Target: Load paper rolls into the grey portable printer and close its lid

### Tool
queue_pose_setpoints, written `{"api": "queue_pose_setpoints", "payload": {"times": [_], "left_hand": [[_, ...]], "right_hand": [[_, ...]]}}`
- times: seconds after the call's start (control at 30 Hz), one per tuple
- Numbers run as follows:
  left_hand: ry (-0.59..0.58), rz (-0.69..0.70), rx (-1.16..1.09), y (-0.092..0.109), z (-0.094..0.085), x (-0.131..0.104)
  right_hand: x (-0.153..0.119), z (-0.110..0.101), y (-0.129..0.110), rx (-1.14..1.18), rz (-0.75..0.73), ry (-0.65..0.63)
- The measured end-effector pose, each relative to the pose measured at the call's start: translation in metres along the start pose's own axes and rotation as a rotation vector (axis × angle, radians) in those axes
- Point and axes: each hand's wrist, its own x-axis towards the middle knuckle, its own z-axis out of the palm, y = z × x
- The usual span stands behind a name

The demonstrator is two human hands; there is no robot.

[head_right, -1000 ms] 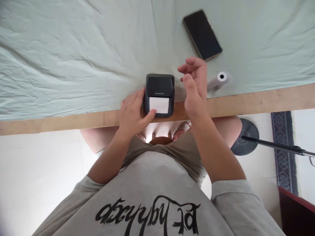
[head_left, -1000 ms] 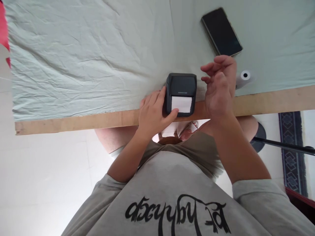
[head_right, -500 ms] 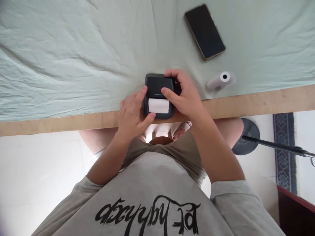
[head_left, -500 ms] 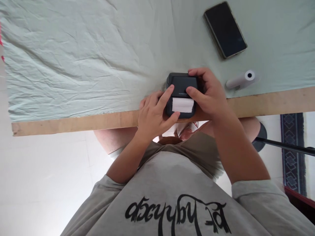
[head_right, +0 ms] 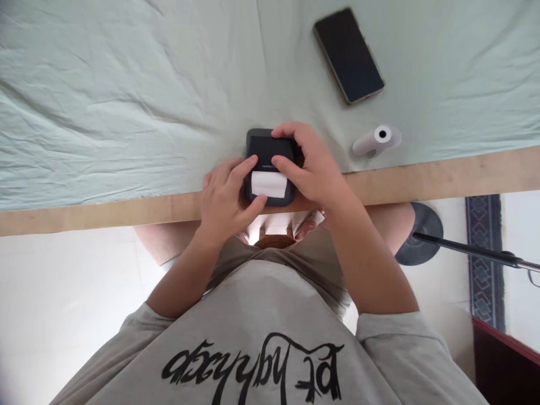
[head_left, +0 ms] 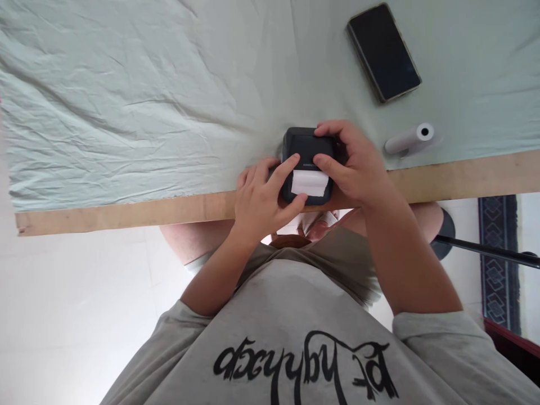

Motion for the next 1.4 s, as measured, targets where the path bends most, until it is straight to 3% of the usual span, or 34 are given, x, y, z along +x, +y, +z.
{"api": "queue_pose_setpoints", "payload": {"times": [0.2,0.37,0.5,0.8,0.97,1.4], "left_hand": [[0.002,-0.02,0.004,0.001,0.0,0.001],[-0.006,-0.005,0.03,0.0,0.001,-0.001],[-0.029,-0.028,0.042,0.001,0.001,-0.001],[-0.124,-0.04,0.093,-0.002,0.001,0.001],[-0.093,-0.034,0.086,-0.005,0.004,0.0],[-0.117,-0.061,0.049,-0.007,-0.001,0.004]], "right_hand": [[0.001,-0.002,-0.001,-0.022,0.01,-0.041],[-0.011,0.014,0.009,-0.043,-0.095,0.134],[-0.017,0.019,0.014,-0.056,-0.056,0.23],[-0.016,0.019,0.013,-0.06,-0.033,0.253],[-0.018,0.02,0.006,-0.11,0.02,0.288],[-0.02,0.019,0.001,-0.139,0.001,0.215]]}}
